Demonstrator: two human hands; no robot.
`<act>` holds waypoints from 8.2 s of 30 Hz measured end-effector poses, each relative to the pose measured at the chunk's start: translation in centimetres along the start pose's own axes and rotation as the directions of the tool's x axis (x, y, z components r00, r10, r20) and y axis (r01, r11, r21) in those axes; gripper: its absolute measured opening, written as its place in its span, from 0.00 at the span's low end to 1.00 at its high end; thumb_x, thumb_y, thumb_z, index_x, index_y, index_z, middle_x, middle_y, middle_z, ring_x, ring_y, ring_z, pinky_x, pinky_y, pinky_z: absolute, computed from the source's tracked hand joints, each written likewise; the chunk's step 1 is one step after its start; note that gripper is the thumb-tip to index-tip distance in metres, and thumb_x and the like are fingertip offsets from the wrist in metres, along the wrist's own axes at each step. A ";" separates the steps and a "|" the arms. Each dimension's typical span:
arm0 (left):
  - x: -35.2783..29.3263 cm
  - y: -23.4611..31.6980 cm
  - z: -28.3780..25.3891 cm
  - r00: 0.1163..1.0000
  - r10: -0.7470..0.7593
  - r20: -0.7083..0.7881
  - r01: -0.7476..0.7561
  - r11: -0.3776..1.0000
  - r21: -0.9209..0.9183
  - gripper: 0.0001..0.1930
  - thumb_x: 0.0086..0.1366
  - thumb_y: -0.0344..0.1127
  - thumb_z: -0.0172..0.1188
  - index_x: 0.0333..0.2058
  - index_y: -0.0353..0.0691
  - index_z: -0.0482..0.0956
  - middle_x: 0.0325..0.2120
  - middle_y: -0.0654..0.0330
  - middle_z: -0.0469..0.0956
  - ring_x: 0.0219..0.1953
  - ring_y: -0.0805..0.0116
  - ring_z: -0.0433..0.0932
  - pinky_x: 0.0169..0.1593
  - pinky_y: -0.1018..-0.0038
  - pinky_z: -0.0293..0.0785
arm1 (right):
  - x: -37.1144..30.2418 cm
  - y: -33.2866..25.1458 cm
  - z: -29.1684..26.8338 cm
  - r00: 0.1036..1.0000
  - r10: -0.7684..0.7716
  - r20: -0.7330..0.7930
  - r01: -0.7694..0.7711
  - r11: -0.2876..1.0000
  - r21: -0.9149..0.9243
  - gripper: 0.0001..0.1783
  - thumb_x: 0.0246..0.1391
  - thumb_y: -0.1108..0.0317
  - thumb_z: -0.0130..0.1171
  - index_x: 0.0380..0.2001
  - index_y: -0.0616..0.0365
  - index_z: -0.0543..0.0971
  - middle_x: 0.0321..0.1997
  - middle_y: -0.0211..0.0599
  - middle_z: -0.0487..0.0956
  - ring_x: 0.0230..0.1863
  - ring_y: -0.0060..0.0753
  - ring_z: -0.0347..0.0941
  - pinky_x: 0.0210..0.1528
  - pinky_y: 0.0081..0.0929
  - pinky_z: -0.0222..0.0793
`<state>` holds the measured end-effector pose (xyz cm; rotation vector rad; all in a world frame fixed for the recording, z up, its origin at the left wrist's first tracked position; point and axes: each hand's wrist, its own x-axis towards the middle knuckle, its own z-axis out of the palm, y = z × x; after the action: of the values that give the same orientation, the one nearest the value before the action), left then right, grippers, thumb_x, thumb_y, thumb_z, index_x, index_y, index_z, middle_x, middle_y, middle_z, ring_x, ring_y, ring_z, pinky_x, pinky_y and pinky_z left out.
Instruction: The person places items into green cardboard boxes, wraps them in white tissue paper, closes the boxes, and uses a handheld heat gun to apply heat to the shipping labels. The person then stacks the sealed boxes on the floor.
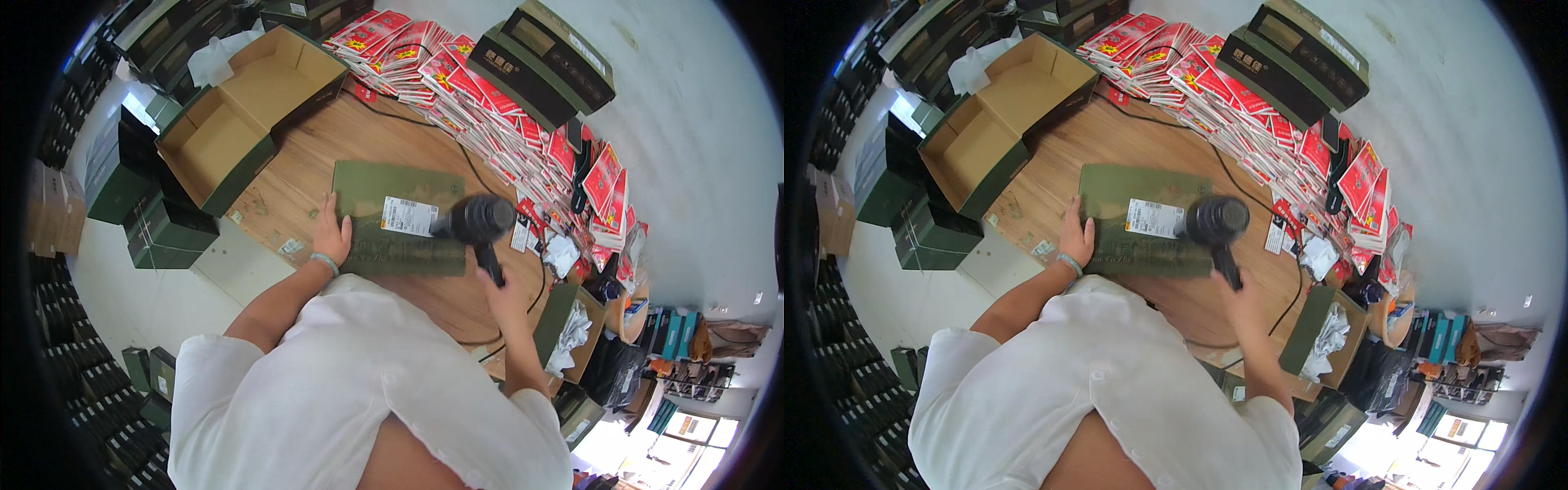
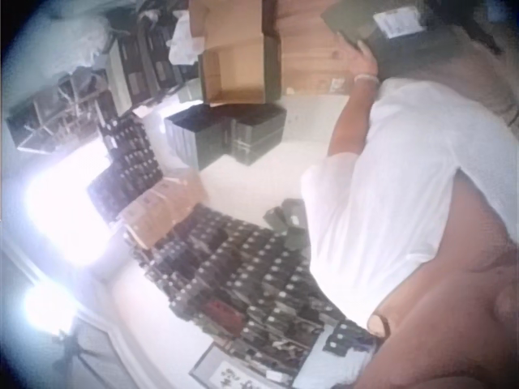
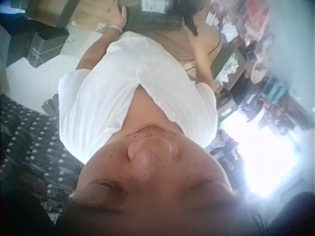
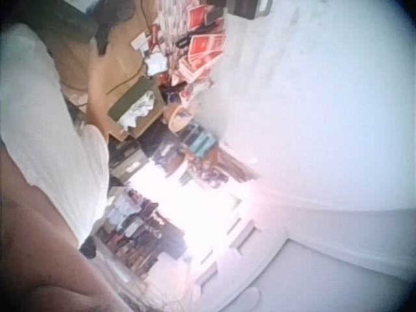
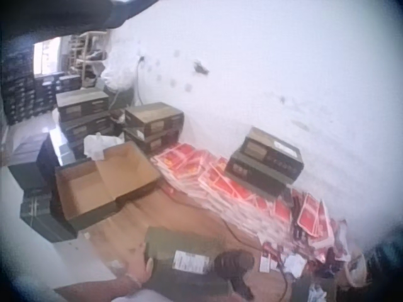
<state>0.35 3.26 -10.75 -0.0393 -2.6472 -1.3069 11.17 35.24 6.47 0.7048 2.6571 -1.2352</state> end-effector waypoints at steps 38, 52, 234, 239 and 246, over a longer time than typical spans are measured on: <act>-0.2 0.3 -0.1 0.998 0.034 -0.046 -0.033 0.999 0.019 0.32 0.67 0.38 0.50 0.65 0.32 0.53 0.66 0.34 0.49 0.66 0.36 0.53 0.68 0.53 0.50 | -0.4 -5.4 7.9 0.999 0.030 0.018 -0.033 0.979 0.201 0.25 0.54 0.48 0.64 0.38 0.61 0.75 0.19 0.36 0.74 0.20 0.30 0.71 0.24 0.29 0.66; -0.2 -0.3 0.1 0.995 0.078 -0.064 -0.080 0.996 -0.035 0.32 0.67 0.39 0.49 0.66 0.33 0.51 0.66 0.34 0.50 0.67 0.37 0.53 0.68 0.53 0.48 | -2.1 -3.9 8.7 0.998 -0.036 0.052 0.028 0.988 0.150 0.19 0.56 0.56 0.65 0.37 0.61 0.73 0.21 0.26 0.71 0.19 0.16 0.65 0.20 0.19 0.60; -0.1 -0.2 0.6 0.996 0.078 -0.037 -0.080 0.995 -0.056 0.30 0.68 0.37 0.49 0.65 0.31 0.54 0.65 0.34 0.52 0.66 0.38 0.54 0.68 0.54 0.50 | 2.0 -4.7 4.2 0.998 0.059 0.027 -0.057 0.996 -0.066 0.28 0.52 0.43 0.62 0.42 0.59 0.78 0.28 0.47 0.79 0.32 0.41 0.78 0.36 0.36 0.71; -0.1 -0.4 0.2 0.996 0.078 -0.040 -0.079 0.997 -0.015 0.30 0.68 0.37 0.49 0.65 0.31 0.54 0.65 0.33 0.52 0.66 0.37 0.54 0.68 0.54 0.50 | -0.9 -4.0 4.5 0.981 -0.104 0.163 0.100 0.994 0.036 0.25 0.53 0.46 0.64 0.37 0.59 0.79 0.19 0.30 0.74 0.18 0.24 0.70 0.22 0.27 0.65; -0.1 -0.4 0.5 0.995 0.098 -0.028 -0.098 0.995 -0.019 0.30 0.68 0.37 0.48 0.64 0.30 0.54 0.65 0.33 0.53 0.66 0.37 0.54 0.68 0.54 0.50 | 0.5 -7.7 2.8 0.998 0.062 -0.010 -0.063 0.975 -0.212 0.28 0.51 0.41 0.61 0.40 0.58 0.80 0.29 0.50 0.80 0.32 0.50 0.78 0.36 0.39 0.71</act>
<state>0.29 3.37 -11.34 -0.1517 -2.5746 -1.2940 6.99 29.04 9.81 0.7492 2.6928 -0.9175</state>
